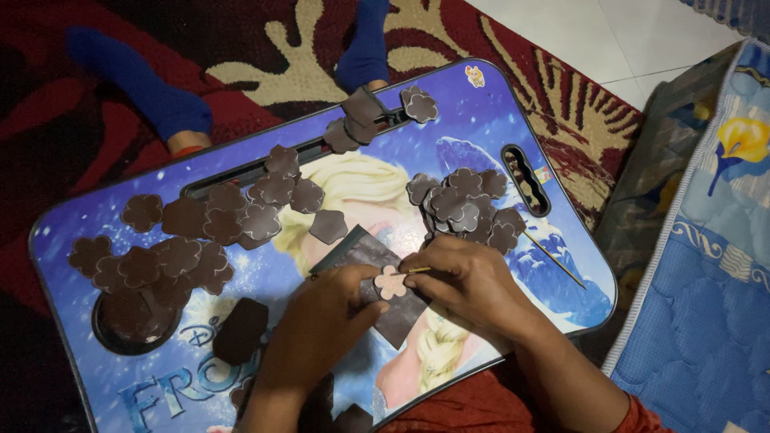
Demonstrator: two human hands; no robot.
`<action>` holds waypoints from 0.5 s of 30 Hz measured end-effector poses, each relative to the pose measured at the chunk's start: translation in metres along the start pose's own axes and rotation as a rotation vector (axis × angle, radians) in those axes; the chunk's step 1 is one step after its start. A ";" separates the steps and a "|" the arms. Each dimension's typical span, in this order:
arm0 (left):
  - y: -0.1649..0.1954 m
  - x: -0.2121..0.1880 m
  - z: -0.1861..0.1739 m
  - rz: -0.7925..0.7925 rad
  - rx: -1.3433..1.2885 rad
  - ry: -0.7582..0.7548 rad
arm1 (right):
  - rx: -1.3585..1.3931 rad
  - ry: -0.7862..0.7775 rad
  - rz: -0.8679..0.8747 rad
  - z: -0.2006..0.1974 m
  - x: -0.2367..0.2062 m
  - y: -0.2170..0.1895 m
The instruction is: The person sits on the floor with a tray on their lap and uses a small pointed tool to trace and cut flower-shaped pieces from a dark sheet. They repeatedly pick up the sheet, trace a shape, and remove the cutout, placing finished pieces on the tray.
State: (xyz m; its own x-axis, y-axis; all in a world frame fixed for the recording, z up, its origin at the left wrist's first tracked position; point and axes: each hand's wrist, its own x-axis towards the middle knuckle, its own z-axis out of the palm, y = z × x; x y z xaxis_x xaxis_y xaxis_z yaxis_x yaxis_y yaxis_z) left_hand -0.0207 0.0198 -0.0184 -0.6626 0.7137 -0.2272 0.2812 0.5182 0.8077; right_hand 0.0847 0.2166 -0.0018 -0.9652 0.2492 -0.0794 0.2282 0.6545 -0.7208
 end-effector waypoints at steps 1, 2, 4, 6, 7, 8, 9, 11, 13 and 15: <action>-0.001 0.000 0.000 -0.002 0.004 -0.004 | 0.001 -0.005 0.016 0.001 0.000 0.000; -0.001 0.000 0.001 -0.003 0.009 -0.009 | -0.005 -0.006 0.019 0.001 0.000 0.000; -0.003 0.000 0.002 0.069 0.008 0.023 | -0.016 -0.007 0.026 0.001 -0.001 0.001; -0.004 0.000 0.003 0.099 0.016 0.030 | -0.014 -0.008 0.000 0.001 -0.001 0.002; -0.005 0.000 0.003 0.093 0.024 0.021 | -0.013 -0.008 -0.012 0.001 -0.001 0.003; -0.006 0.001 0.003 0.088 0.033 0.012 | -0.009 -0.004 -0.050 0.000 -0.001 0.004; -0.006 0.001 0.004 0.093 0.044 0.017 | -0.004 0.000 -0.087 0.000 0.000 0.004; -0.007 0.001 0.004 0.102 0.065 0.026 | 0.001 0.000 -0.115 0.000 0.000 0.005; -0.007 0.000 0.004 0.113 0.051 0.035 | 0.001 -0.008 -0.096 0.000 0.000 0.005; -0.007 0.000 0.004 0.111 0.042 0.040 | 0.010 -0.009 -0.080 0.001 -0.001 0.004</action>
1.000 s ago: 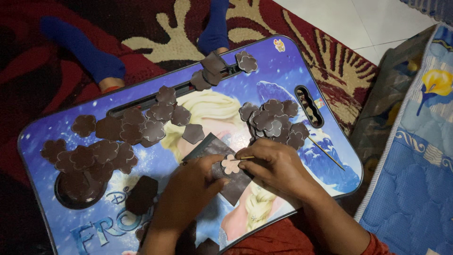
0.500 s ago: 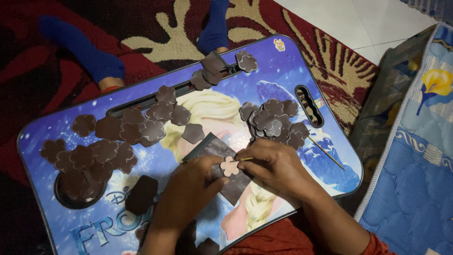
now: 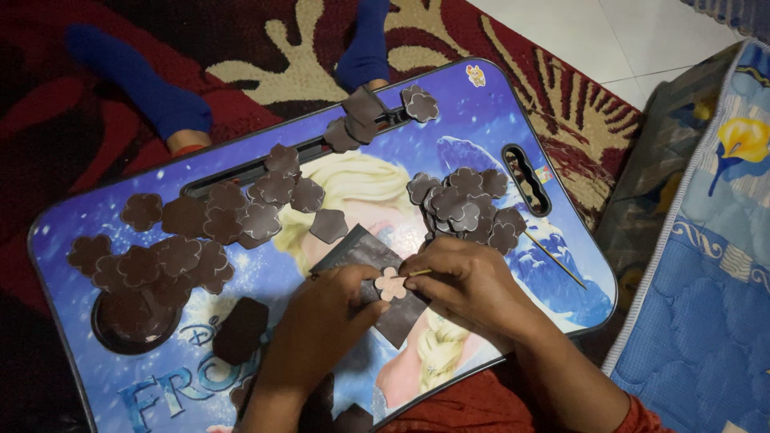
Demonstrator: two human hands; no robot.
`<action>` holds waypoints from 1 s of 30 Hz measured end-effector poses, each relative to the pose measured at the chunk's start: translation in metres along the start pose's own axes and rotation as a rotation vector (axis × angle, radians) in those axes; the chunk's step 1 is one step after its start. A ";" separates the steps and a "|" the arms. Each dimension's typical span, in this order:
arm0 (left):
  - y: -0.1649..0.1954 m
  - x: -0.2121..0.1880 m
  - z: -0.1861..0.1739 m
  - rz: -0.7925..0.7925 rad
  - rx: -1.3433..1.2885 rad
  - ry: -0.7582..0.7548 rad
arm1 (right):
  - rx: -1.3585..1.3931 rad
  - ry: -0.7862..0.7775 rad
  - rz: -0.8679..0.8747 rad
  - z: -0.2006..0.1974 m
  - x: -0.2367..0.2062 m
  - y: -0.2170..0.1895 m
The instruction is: The person sits on the floor with a tray on their lap and uses a small pointed tool to trace and cut flower-shaped pieces from a dark sheet. They repeatedly pick up the sheet, trace a shape, and remove the cutout, placing finished pieces on the tray.
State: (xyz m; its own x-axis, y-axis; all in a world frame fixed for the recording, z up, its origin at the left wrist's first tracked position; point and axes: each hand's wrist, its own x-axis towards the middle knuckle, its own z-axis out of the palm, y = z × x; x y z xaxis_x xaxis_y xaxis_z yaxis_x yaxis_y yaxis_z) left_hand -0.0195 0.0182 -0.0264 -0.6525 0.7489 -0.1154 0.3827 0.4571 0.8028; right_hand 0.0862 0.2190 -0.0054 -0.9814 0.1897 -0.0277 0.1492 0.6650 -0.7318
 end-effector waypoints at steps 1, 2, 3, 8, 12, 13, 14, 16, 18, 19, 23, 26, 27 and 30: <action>0.001 0.000 0.000 -0.008 -0.001 -0.001 | 0.004 0.000 0.008 0.000 0.000 0.000; 0.001 0.001 0.000 -0.017 -0.002 -0.001 | -0.002 -0.009 0.024 0.000 0.000 0.000; 0.002 0.001 0.000 -0.055 -0.003 -0.021 | -0.008 -0.018 0.041 0.001 0.000 0.000; 0.004 0.000 -0.002 -0.073 0.006 -0.030 | -0.021 -0.014 0.047 0.001 0.000 0.000; 0.002 0.001 -0.001 -0.049 0.001 -0.023 | -0.049 0.000 0.033 0.002 0.001 0.000; 0.002 0.001 -0.001 -0.044 0.001 -0.024 | -0.056 0.001 0.044 0.003 0.001 0.001; 0.002 0.001 0.000 -0.039 0.002 -0.024 | -0.052 -0.003 0.053 0.003 0.001 0.001; 0.001 0.000 0.000 -0.023 -0.005 -0.006 | -0.045 -0.010 0.071 0.004 0.001 0.002; 0.001 0.000 0.000 -0.020 -0.006 0.002 | -0.014 -0.039 0.140 0.003 -0.001 0.003; 0.001 0.000 0.000 -0.025 -0.003 0.002 | 0.002 -0.054 0.175 0.003 -0.001 0.004; 0.000 -0.001 0.000 -0.052 0.017 -0.024 | 0.038 -0.029 0.072 0.000 0.003 0.012; -0.001 0.001 0.001 -0.031 0.026 -0.019 | 0.063 -0.027 0.105 0.000 0.003 0.016; -0.002 0.000 0.001 -0.011 0.022 -0.003 | 0.056 -0.020 0.083 0.000 0.003 0.016; -0.002 -0.001 0.002 0.020 0.017 0.024 | 0.047 -0.013 0.068 0.001 0.004 0.017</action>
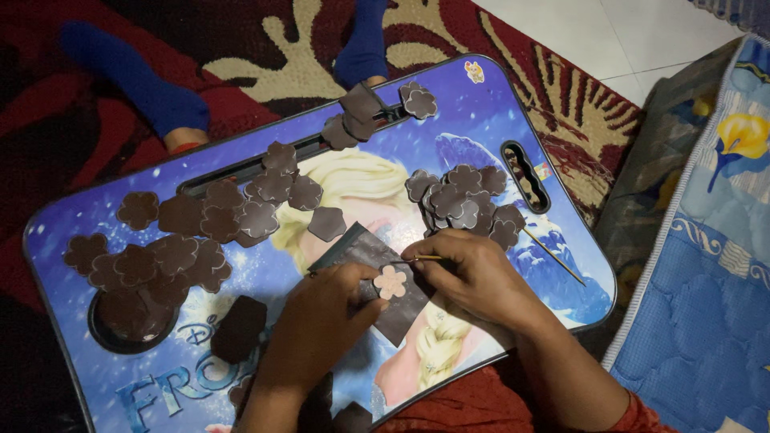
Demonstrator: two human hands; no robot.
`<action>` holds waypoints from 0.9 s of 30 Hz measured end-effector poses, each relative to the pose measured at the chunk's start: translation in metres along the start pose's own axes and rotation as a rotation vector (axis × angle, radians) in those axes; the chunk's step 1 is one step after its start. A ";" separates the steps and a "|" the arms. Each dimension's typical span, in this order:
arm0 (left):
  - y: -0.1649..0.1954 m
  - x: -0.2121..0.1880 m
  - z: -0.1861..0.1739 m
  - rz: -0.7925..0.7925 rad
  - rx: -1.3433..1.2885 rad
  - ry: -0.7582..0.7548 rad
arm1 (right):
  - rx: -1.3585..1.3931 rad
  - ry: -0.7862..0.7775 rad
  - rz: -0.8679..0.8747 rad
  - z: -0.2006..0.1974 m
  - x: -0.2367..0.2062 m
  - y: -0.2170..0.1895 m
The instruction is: The person sits on the floor with a tray on their lap and uses a small pointed tool to trace and cut flower-shaped pieces from a dark sheet. They repeatedly pick up the sheet, trace a shape, and remove the cutout, placing finished pieces on the tray.
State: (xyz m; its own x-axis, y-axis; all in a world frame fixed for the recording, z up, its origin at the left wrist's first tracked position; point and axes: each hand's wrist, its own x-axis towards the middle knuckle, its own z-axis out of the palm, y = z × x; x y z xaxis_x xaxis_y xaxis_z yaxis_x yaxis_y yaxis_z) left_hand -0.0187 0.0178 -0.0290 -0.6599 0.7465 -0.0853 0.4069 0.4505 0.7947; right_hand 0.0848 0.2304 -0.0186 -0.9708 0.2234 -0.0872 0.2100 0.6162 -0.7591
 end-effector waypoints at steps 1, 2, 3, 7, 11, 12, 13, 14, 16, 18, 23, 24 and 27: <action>0.000 0.000 0.000 -0.008 0.004 -0.003 | -0.002 0.000 0.003 0.001 0.000 0.000; 0.000 0.000 0.000 -0.016 0.008 -0.006 | -0.007 -0.001 0.005 0.001 0.000 0.000; 0.000 0.000 0.000 -0.032 -0.005 -0.010 | -0.012 -0.002 0.007 0.000 0.000 -0.001; 0.000 0.001 0.000 -0.054 -0.008 -0.023 | -0.037 -0.018 0.033 0.001 0.001 -0.003; -0.001 -0.001 0.000 -0.055 -0.044 -0.002 | -0.053 -0.017 0.018 0.001 0.001 -0.007; -0.001 -0.001 0.000 -0.046 -0.035 0.003 | -0.050 -0.013 0.015 0.000 0.000 -0.009; -0.002 -0.001 0.000 -0.037 -0.025 0.008 | -0.046 -0.008 0.011 0.000 0.000 -0.010; -0.003 -0.001 0.000 -0.028 -0.016 0.013 | -0.040 -0.014 0.021 0.000 0.000 -0.011; -0.005 0.000 0.001 0.042 -0.006 0.040 | -0.027 -0.027 0.040 0.000 -0.001 -0.011; -0.006 0.000 0.001 0.060 -0.006 0.048 | -0.022 -0.012 0.001 0.001 -0.001 -0.012; -0.010 0.001 0.007 0.042 -0.035 0.047 | -0.029 0.032 -0.068 0.005 -0.003 -0.009; -0.010 0.001 0.007 0.046 -0.037 0.046 | -0.032 0.032 -0.076 0.004 -0.003 -0.009; -0.009 0.000 0.007 0.047 -0.038 0.046 | -0.053 0.026 -0.068 0.003 -0.004 -0.010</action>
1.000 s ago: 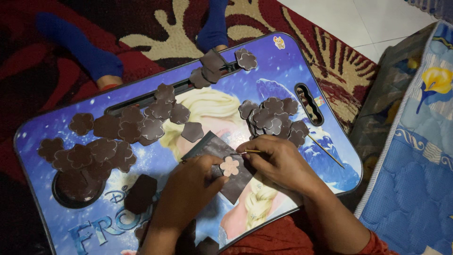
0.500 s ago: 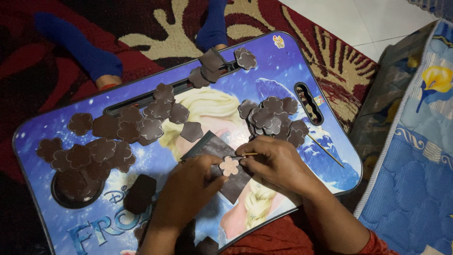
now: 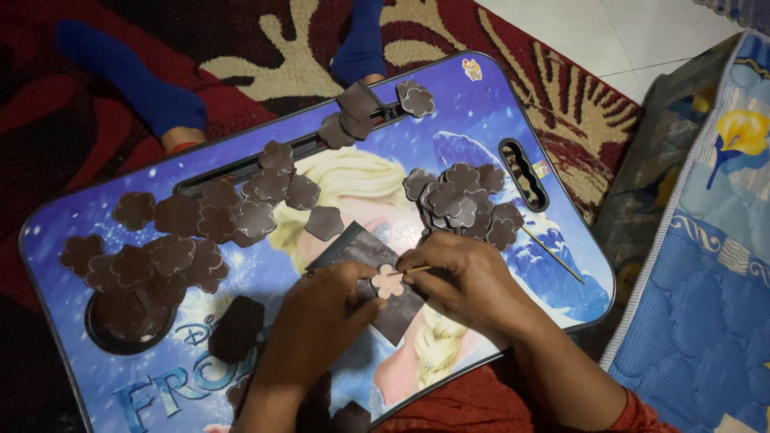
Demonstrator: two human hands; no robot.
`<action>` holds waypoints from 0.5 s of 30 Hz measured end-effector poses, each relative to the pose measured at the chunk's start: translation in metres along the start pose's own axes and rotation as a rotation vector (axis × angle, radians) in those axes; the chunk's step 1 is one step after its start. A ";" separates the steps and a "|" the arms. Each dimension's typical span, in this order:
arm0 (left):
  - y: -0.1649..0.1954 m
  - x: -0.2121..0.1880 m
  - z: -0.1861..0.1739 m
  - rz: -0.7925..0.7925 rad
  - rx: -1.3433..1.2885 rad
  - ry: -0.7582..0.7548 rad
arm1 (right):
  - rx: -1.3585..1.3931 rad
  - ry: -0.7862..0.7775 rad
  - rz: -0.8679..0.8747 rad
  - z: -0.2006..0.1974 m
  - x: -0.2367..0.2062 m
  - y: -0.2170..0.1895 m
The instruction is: The person sits on the floor with a tray on their lap and uses a small pointed tool to trace and cut flower-shaped pieces from a dark sheet. They repeatedly pick up the sheet, trace a shape, and remove the cutout, placing finished pieces on the tray.
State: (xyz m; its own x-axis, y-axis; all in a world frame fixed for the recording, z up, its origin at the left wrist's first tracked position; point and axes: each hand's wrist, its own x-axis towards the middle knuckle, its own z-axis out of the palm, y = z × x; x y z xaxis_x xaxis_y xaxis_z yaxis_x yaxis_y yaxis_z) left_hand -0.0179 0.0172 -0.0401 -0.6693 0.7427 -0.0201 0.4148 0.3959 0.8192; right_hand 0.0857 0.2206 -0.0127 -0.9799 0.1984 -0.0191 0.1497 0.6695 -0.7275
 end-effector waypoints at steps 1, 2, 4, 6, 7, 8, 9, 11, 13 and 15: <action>0.000 0.000 0.000 -0.004 0.003 0.003 | -0.010 -0.003 0.007 0.000 0.001 0.000; 0.001 0.000 0.000 -0.008 0.006 0.006 | -0.012 -0.003 0.014 0.000 0.001 -0.001; 0.001 0.001 -0.001 0.007 0.010 -0.001 | -0.016 -0.002 0.027 0.000 0.001 -0.002; 0.002 0.001 -0.001 -0.006 0.017 -0.008 | -0.029 -0.005 0.022 0.000 0.001 -0.002; 0.002 0.001 -0.001 -0.025 0.022 -0.011 | -0.036 -0.006 0.019 0.000 0.001 -0.002; 0.003 0.001 -0.001 -0.045 0.027 -0.014 | -0.034 -0.012 0.029 0.000 0.001 -0.002; 0.003 0.001 -0.001 -0.034 0.016 -0.008 | -0.032 -0.017 0.040 0.000 0.001 -0.002; 0.004 0.001 -0.002 -0.011 -0.005 0.003 | -0.033 -0.025 0.056 -0.001 0.001 -0.002; 0.005 0.002 -0.003 -0.017 0.014 -0.007 | -0.037 -0.030 0.068 -0.001 0.002 -0.002; 0.006 0.002 -0.004 -0.009 0.028 -0.014 | -0.032 -0.027 0.050 -0.002 0.002 -0.002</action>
State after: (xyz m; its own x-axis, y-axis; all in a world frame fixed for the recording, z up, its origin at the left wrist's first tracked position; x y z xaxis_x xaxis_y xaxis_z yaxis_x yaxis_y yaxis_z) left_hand -0.0193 0.0192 -0.0331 -0.6644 0.7465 -0.0359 0.4260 0.4177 0.8025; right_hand 0.0832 0.2213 -0.0103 -0.9742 0.2133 -0.0737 0.2024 0.6819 -0.7029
